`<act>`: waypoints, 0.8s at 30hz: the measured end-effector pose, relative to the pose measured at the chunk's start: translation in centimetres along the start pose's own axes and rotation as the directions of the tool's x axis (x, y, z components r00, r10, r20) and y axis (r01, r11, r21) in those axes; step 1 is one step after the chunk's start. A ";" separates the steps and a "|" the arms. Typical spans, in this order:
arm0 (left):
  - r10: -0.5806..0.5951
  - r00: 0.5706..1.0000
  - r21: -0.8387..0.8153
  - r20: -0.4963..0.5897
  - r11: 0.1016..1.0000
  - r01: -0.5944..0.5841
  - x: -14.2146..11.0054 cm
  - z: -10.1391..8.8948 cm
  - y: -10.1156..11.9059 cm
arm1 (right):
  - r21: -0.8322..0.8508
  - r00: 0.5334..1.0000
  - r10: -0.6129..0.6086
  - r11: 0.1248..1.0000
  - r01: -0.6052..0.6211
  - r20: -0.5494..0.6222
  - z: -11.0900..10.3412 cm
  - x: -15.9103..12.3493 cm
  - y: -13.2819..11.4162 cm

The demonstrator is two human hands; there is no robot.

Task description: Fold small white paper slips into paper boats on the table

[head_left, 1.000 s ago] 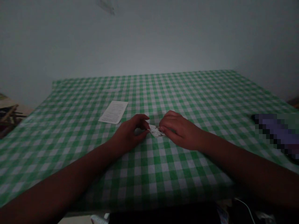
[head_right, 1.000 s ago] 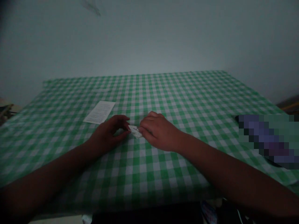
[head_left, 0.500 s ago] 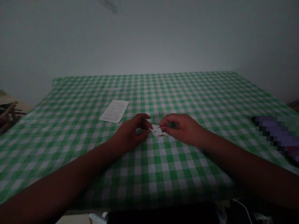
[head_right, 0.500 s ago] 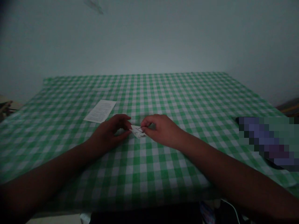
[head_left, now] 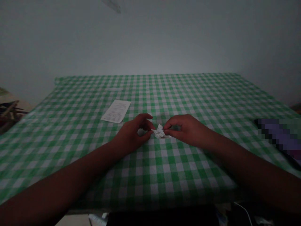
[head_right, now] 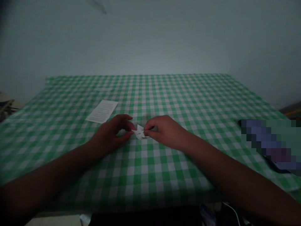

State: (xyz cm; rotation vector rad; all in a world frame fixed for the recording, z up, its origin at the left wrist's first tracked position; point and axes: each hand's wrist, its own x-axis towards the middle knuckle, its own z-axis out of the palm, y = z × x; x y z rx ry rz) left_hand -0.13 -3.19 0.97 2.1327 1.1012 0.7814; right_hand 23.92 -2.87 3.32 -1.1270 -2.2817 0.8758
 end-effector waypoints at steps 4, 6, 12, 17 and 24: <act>-0.008 1.000 0.020 -0.005 1.000 0.008 0.0 0.0 0.2 | -0.090 0.998 -0.036 0.995 0.041 0.051 -0.2 -0.1 -0.1; -0.015 1.000 0.022 -0.002 1.000 0.015 0.0 0.0 0.3 | -0.127 0.997 -0.059 0.990 0.066 0.056 -0.2 -0.1 -0.2; 0.006 1.000 0.007 0.010 1.000 -0.006 -0.1 0.1 0.3 | -0.101 0.999 -0.036 0.994 0.038 0.021 0.1 -0.2 -0.3; -0.020 1.000 -0.069 0.017 0.997 0.022 -0.2 0.2 -0.2 | -0.063 1.000 0.014 0.998 -0.014 0.006 -0.1 0.0 0.0; -0.065 0.997 -0.222 0.051 0.972 0.075 -0.1 0.3 -0.7 | -0.006 0.995 0.062 0.998 -0.062 0.083 -0.1 0.2 0.2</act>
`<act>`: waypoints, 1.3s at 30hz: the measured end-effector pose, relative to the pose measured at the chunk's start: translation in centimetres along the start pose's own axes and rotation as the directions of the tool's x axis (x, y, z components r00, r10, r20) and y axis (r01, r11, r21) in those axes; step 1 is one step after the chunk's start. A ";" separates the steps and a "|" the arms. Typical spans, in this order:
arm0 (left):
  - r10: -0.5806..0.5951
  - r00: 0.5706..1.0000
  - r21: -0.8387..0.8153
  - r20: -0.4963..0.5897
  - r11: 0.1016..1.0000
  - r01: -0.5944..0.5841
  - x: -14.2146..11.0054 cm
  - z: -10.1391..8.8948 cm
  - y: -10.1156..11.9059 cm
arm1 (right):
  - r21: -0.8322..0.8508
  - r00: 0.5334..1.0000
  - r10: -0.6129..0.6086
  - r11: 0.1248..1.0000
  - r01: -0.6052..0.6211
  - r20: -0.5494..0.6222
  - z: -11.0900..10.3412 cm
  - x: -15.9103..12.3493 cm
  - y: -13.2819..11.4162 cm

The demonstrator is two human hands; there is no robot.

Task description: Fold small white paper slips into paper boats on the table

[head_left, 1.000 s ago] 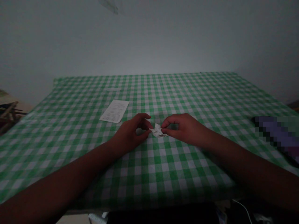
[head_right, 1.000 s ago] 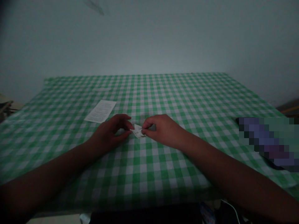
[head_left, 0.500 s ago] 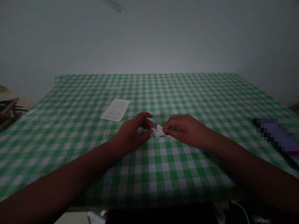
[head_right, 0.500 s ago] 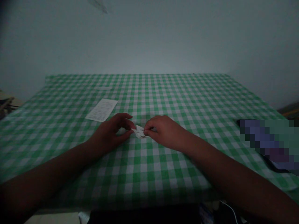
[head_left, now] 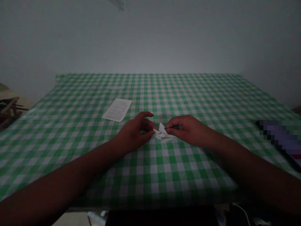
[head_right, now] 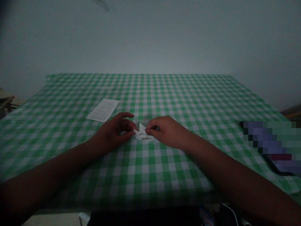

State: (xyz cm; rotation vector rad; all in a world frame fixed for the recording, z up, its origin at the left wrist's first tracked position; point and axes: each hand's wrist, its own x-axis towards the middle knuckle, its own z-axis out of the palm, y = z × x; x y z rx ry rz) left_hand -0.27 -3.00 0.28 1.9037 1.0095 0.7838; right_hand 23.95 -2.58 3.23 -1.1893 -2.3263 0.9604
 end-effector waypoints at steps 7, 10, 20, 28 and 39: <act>-0.093 0.996 -0.158 0.015 0.983 0.094 0.2 0.3 0.1 | 0.096 0.994 0.050 0.994 -0.059 0.093 0.2 0.2 0.5; -0.126 0.992 -0.220 0.017 0.967 0.127 0.2 0.4 0.5 | 0.144 0.991 0.039 0.988 -0.058 0.131 0.4 0.3 0.6; -0.145 0.989 -0.231 0.024 0.962 0.147 0.2 0.5 0.4 | 0.199 0.987 0.118 0.970 -0.137 0.105 1.1 0.3 0.5; -0.156 0.988 -0.153 -0.022 0.977 0.151 0.1 0.6 0.6 | 0.145 0.987 0.145 0.977 -0.154 0.075 1.4 0.2 -0.1; -0.191 0.981 -0.141 -0.016 0.972 0.187 0.2 0.5 0.7 | 0.174 0.984 0.068 0.980 -0.097 0.166 1.1 0.2 0.3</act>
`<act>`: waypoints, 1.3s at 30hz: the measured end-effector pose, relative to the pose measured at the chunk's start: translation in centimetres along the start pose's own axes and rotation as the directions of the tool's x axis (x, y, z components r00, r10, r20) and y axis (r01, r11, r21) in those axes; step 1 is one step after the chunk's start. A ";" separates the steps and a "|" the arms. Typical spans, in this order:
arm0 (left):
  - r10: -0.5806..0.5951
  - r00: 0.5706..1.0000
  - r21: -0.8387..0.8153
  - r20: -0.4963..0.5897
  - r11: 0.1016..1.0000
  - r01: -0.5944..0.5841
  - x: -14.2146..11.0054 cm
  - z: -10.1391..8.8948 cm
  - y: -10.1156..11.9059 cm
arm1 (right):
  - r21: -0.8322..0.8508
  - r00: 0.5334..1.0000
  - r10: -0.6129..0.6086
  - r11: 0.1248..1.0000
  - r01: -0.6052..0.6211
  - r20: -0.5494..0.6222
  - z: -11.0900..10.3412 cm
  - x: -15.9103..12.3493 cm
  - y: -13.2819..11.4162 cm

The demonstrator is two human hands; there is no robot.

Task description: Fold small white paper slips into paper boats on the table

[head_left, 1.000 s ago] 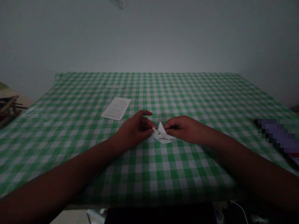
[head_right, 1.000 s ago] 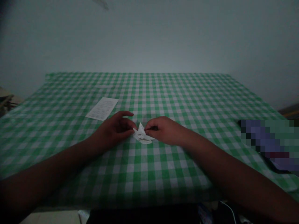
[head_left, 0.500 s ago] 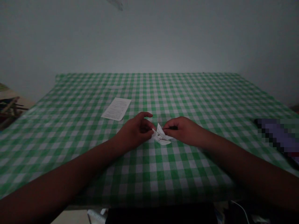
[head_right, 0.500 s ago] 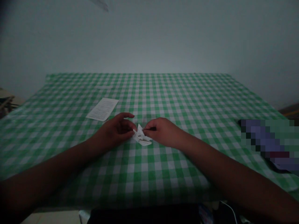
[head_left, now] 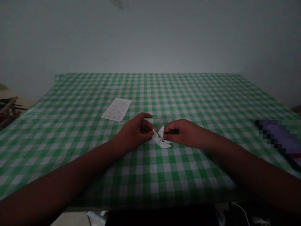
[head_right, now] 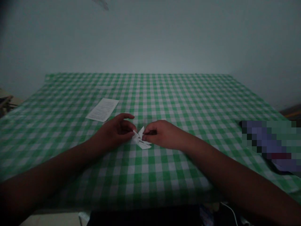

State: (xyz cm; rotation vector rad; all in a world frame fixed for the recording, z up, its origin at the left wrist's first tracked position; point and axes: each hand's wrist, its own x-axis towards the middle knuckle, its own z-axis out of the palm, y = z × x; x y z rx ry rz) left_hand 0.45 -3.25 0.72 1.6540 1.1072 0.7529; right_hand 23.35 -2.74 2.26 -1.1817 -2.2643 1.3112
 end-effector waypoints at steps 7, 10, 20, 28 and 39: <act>0.020 0.999 -0.060 0.037 0.998 -0.017 -0.1 0.2 -0.2 | 0.084 0.998 0.030 0.996 -0.026 -0.049 0.5 0.2 0.2; 0.003 1.000 -0.124 0.025 0.992 0.001 -0.1 0.2 0.1 | 0.105 0.999 0.023 0.994 -0.019 -0.038 0.6 0.3 0.3; -0.020 1.000 -0.207 -0.014 0.978 0.016 -0.3 0.0 1.1 | 0.115 0.998 -0.034 0.993 0.029 0.044 -0.3 0.1 0.5; 0.057 0.998 -0.159 0.022 0.986 -0.053 -0.3 0.2 0.6 | -0.003 0.986 -0.166 0.986 0.166 0.003 0.2 0.0 0.5; 0.303 0.952 0.219 0.049 0.927 -0.306 -0.3 0.2 -0.7 | -0.476 0.903 -0.391 0.837 0.269 -0.176 0.7 -0.2 0.1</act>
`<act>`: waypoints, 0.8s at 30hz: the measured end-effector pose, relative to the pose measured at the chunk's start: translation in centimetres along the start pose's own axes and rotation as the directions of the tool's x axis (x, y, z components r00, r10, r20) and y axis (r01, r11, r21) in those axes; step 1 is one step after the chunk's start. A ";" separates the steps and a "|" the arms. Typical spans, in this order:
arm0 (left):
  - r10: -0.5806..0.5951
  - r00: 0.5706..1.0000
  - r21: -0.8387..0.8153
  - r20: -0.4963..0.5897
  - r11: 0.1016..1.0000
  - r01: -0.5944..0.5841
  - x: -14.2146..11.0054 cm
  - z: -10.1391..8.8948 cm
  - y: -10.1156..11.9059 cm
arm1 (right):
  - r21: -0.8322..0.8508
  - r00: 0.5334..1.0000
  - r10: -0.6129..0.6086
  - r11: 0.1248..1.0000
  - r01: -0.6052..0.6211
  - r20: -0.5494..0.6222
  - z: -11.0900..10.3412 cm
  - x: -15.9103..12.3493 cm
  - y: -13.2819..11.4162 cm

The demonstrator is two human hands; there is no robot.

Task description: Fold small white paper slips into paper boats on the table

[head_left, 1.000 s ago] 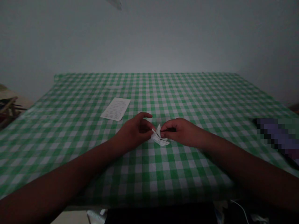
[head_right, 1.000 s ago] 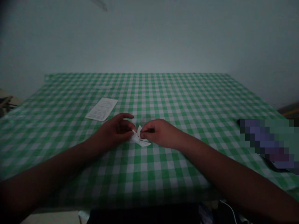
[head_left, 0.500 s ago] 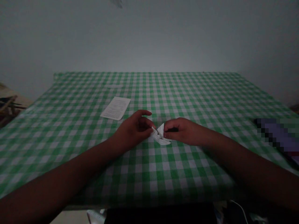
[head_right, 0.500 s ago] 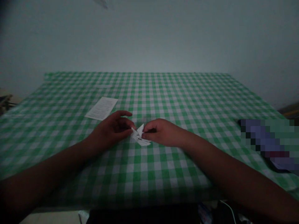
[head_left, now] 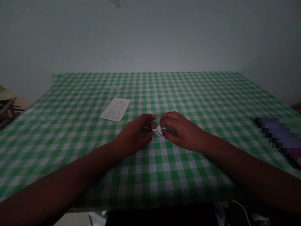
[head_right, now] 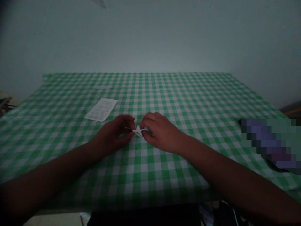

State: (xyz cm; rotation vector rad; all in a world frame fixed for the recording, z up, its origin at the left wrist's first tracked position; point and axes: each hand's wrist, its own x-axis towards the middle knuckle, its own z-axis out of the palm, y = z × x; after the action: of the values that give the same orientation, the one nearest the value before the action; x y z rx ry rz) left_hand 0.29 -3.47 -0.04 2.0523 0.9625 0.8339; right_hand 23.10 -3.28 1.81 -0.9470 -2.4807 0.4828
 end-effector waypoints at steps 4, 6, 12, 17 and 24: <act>0.099 0.994 0.170 0.048 0.980 -0.105 0.0 -0.3 0.0 | -0.038 0.999 -0.016 0.999 0.017 0.035 0.2 0.1 -0.1; 0.164 0.982 0.238 0.091 0.954 -0.182 0.1 -0.6 0.2 | -0.033 0.999 -0.020 0.999 0.021 0.042 0.2 0.1 -0.1; 0.214 0.957 0.277 0.194 0.924 -0.263 0.4 -1.3 0.5 | 0.043 0.998 -0.066 0.997 0.065 0.025 -0.3 0.1 0.1; 0.220 0.961 0.289 0.167 0.921 -0.261 0.4 -1.7 0.3 | 0.052 0.995 -0.092 0.995 0.090 0.039 -0.9 -0.1 0.4; 0.196 0.961 0.301 0.197 0.920 -0.250 0.4 -1.5 0.4 | 0.055 0.994 -0.099 0.994 0.096 0.053 -0.8 0.0 0.7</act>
State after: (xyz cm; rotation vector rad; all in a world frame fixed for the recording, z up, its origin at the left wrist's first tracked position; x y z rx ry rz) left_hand -0.56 -2.87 1.22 2.5089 0.8253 0.6387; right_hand 23.82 -2.66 2.16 -0.7980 -2.5371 0.5453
